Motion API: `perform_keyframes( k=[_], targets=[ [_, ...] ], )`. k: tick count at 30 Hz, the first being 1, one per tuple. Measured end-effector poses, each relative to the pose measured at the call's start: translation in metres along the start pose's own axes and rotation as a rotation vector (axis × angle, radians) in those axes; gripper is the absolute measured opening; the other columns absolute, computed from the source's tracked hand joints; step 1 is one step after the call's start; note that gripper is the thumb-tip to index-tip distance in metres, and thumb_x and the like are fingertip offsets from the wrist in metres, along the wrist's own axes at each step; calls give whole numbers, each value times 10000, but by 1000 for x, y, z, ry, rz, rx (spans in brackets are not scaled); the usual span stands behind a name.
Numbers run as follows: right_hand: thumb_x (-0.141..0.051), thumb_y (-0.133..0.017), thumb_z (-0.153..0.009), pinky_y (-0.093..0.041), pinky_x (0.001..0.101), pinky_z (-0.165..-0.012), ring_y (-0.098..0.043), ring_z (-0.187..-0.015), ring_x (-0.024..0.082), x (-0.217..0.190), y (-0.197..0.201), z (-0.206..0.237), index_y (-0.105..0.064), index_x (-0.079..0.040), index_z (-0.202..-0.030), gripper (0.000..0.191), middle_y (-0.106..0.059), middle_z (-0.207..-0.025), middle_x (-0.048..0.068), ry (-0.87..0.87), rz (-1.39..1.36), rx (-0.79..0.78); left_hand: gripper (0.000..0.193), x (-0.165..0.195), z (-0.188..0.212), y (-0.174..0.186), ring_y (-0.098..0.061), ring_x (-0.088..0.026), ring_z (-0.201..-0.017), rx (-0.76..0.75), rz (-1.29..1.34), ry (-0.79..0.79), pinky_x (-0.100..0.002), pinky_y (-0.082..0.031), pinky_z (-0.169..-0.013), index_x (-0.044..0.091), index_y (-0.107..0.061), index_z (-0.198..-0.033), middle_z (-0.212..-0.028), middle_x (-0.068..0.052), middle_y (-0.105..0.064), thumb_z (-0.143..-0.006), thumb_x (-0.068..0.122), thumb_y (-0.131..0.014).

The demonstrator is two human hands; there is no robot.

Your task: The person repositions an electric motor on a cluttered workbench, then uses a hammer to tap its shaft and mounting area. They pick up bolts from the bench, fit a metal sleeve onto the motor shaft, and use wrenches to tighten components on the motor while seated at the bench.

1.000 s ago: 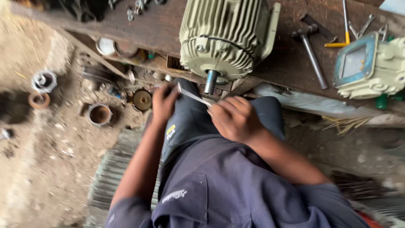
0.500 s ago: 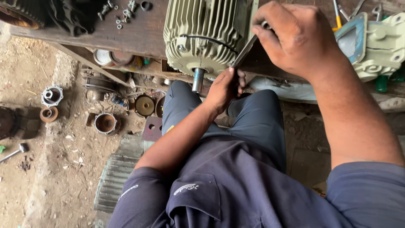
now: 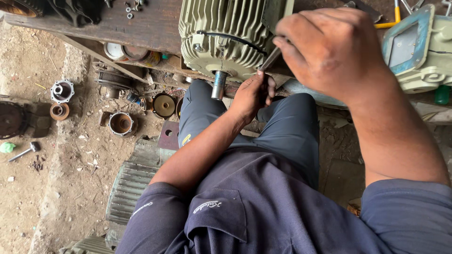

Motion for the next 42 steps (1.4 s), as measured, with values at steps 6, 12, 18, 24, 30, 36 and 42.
perform_keyframes(
  k=[6,12,18,24,30,36,42],
  targets=[
    [-23,-771,-979,-548,375,-654,-715,-760,303,18,9,90,-676,1,-1032,111,-704,-855,152,-261,4,-52,502,4,2,3,-573,-136,-603,28,-35,18,-273,-458,-585,61,-660,-967,-760,-41,-652,-1086,499,-445],
    [-73,-778,-966,-551,356,-720,-681,-825,206,12,-110,223,-680,12,-1022,141,-709,-901,155,-1017,-321,42,617,10,3,8,-570,-144,-546,28,-128,152,-274,-450,-528,50,-686,-961,-734,-56,-678,-982,628,-469],
    [-227,-572,-992,-538,459,-739,-703,-866,370,-29,-307,194,-629,-150,-1245,271,-733,-948,172,-972,-710,-222,684,32,13,18,-504,-163,-435,196,-586,136,-292,-391,-425,12,-727,-852,-624,-92,-644,-950,651,-502],
    [-233,-600,-1017,-534,530,-708,-694,-844,442,-20,-263,204,-611,-93,-1297,313,-722,-960,217,-907,-482,-253,630,32,28,17,-574,-154,-489,240,-641,94,-276,-454,-468,-30,-711,-961,-689,-104,-641,-1019,576,-553],
    [-223,-625,-1008,-542,520,-572,-711,-708,417,-25,-104,222,-632,-54,-1151,222,-699,-775,211,-903,-349,-419,379,26,40,26,-638,-128,-743,32,-301,-11,-278,-521,-681,92,-625,-1234,-1009,-50,-695,-1009,389,-556],
    [-180,-756,-996,-514,417,-575,-669,-671,294,-13,2,128,-644,-76,-913,173,-657,-740,113,-480,118,-209,403,12,27,17,-624,-177,-775,-125,-28,-43,-322,-510,-735,26,-609,-1173,-1003,-96,-696,-1116,407,-490],
    [-246,-758,-903,-504,344,-523,-685,-635,201,-7,17,44,-610,-152,-770,219,-643,-654,4,-154,327,-280,523,11,15,13,-581,-157,-742,-74,-112,-80,-290,-493,-725,24,-675,-1146,-925,-69,-666,-1112,469,-403]
  ],
)
Point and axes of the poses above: each hand's wrist, its own z-axis away from the middle knuckle, its own y-axis out of the back of the hand, x = y × z, the point moved 3 cm from there along -z, towards the middle knuckle
